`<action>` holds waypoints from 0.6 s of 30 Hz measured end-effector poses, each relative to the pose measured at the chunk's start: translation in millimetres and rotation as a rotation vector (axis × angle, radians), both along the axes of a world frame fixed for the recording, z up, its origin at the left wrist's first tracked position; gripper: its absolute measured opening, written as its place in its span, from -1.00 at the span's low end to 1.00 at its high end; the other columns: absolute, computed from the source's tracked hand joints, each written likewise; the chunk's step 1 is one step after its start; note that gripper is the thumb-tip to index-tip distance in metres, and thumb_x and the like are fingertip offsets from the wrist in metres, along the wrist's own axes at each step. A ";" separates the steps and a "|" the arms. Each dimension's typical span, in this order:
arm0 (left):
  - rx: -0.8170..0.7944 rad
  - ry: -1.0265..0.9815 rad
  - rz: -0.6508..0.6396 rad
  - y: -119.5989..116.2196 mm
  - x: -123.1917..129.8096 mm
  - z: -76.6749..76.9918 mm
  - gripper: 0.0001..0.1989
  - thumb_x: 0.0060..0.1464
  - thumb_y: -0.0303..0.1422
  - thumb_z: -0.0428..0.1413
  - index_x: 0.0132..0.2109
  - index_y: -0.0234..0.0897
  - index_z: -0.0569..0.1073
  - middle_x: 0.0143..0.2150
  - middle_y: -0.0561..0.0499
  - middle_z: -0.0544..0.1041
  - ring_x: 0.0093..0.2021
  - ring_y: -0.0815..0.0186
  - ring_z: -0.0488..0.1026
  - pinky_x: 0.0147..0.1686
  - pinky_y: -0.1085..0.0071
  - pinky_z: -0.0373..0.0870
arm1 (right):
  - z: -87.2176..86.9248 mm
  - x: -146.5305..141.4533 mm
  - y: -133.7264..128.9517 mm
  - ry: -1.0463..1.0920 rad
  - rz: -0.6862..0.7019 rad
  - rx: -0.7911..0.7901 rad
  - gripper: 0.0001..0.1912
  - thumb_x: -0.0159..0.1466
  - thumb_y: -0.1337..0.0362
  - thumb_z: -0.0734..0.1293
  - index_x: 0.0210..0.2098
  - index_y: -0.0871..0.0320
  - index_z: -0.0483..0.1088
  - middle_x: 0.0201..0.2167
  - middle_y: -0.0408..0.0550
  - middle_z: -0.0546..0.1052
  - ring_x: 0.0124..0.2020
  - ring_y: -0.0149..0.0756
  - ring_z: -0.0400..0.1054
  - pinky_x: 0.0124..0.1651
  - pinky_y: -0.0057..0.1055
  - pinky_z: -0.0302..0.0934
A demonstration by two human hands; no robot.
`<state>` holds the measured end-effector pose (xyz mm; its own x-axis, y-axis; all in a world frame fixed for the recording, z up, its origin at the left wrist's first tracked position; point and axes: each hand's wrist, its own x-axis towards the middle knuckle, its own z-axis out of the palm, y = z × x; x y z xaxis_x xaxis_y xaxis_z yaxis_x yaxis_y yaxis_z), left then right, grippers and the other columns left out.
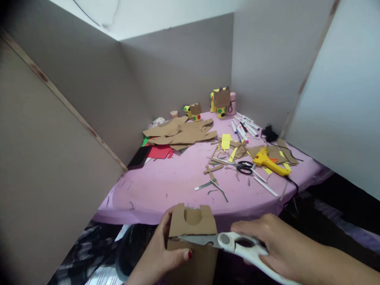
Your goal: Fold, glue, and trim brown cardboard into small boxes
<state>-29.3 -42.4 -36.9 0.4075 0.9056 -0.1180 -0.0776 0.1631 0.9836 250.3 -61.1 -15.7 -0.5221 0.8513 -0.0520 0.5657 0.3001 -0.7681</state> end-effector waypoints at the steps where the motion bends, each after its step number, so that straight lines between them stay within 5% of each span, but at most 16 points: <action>1: 0.005 0.020 -0.027 10.0 0.0 4.3 -0.13 -0.28 -0.19 0.41 0.15 -0.22 0.19 0.12 -0.20 0.43 0.12 -0.03 0.37 0.06 0.14 0.30 | 1.0 2.0 8.7 0.007 0.020 -0.047 -0.74 0.11 0.39 0.37 -0.22 0.01 0.56 -0.44 -0.21 0.57 -0.43 -0.29 0.40 -0.36 -0.49 0.20; 6: 0.065 0.129 -0.122 55.9 -1.9 25.1 -0.25 -0.26 -0.24 0.41 0.07 -0.26 0.28 0.05 -0.16 0.47 0.05 -0.01 0.42 -0.01 0.17 0.34 | 0.1 24.3 46.4 0.164 0.012 -0.375 -0.54 0.02 0.22 0.50 -0.06 0.07 0.51 -0.48 -0.26 0.39 -0.46 -0.41 0.20 -0.39 -0.53 0.10; 11: 0.045 0.096 -0.103 69.3 -9.1 32.0 -0.24 -0.21 -0.20 0.39 0.12 -0.26 0.27 0.11 -0.21 0.46 0.06 -0.03 0.43 0.01 0.13 0.34 | -24.2 33.5 58.3 0.247 -0.153 -0.450 -0.35 0.06 -0.11 0.43 0.01 0.16 0.38 -0.49 -0.22 0.35 -0.53 -0.45 0.19 -0.49 -0.54 0.12; 15: 0.047 0.061 -0.082 70.6 -11.1 27.6 -0.33 -0.21 -0.18 0.39 0.03 -0.28 0.33 0.07 -0.23 0.50 0.01 -0.03 0.47 -0.05 0.12 0.37 | -42.6 20.5 62.2 0.275 -0.283 -0.361 -0.41 0.13 -0.12 0.38 -0.04 0.20 0.40 -0.51 -0.17 0.40 -0.55 -0.44 0.21 -0.54 -0.53 0.10; 18: 0.059 0.066 -0.081 72.3 -8.2 25.2 -0.32 -0.25 -0.18 0.41 0.01 -0.24 0.33 0.03 -0.18 0.53 -0.01 -0.01 0.48 -0.08 0.15 0.38 | -34.6 4.7 66.5 0.302 -0.347 -0.148 -0.43 0.23 -0.02 0.31 0.12 0.19 0.28 -0.44 -0.13 0.44 -0.46 -0.34 0.29 -0.44 -0.43 0.20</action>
<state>-37.6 30.0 -11.8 0.4728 0.8760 -0.0949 -0.0008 0.1081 0.9941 255.0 5.4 -50.3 -0.2194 0.9727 -0.0757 0.3577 0.0080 -0.9338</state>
